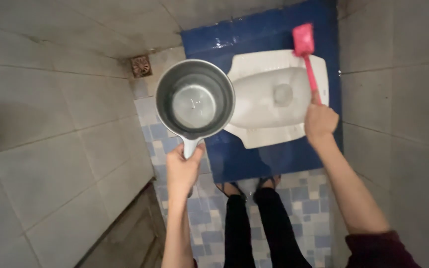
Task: Scrubbing a squat toilet with a brush and rinsing it with water using a dipper.
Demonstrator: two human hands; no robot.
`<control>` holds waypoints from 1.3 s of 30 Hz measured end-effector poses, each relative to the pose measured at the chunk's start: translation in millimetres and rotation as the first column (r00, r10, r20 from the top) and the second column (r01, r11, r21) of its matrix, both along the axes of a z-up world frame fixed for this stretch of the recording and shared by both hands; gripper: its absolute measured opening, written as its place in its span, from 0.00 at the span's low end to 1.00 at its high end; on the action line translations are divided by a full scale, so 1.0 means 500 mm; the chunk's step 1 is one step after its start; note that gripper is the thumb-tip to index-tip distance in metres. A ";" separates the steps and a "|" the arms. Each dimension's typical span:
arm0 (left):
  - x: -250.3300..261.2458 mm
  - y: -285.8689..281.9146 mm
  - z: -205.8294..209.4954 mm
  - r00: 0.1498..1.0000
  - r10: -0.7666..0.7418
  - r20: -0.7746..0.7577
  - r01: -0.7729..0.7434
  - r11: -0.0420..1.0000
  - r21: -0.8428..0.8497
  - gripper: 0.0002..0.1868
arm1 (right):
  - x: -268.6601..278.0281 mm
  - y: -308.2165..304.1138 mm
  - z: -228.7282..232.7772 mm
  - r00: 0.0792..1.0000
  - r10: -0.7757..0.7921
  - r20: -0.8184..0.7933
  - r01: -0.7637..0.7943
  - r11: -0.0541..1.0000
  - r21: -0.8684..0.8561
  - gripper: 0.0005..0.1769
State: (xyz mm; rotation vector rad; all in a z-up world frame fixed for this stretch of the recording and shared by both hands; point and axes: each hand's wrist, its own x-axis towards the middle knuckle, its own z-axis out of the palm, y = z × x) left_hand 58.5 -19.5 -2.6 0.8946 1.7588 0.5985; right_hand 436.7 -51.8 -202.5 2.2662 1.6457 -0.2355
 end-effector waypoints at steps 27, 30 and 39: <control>0.162 -0.055 0.063 0.993 0.110 0.033 -0.105 0.986 -0.131 0.11 | 0.007 -0.010 0.055 0.975 -0.042 -0.218 0.052 0.998 0.040 0.24; 0.160 -0.069 0.059 0.993 0.114 0.034 -0.109 0.987 -0.122 0.11 | 0.021 -0.004 0.041 0.972 -0.068 -0.223 0.078 0.996 0.034 0.28; 0.174 -0.072 0.082 0.993 0.114 0.034 -0.110 0.990 -0.092 0.09 | 0.031 -0.043 0.019 0.981 0.008 -0.195 0.015 0.993 0.118 0.30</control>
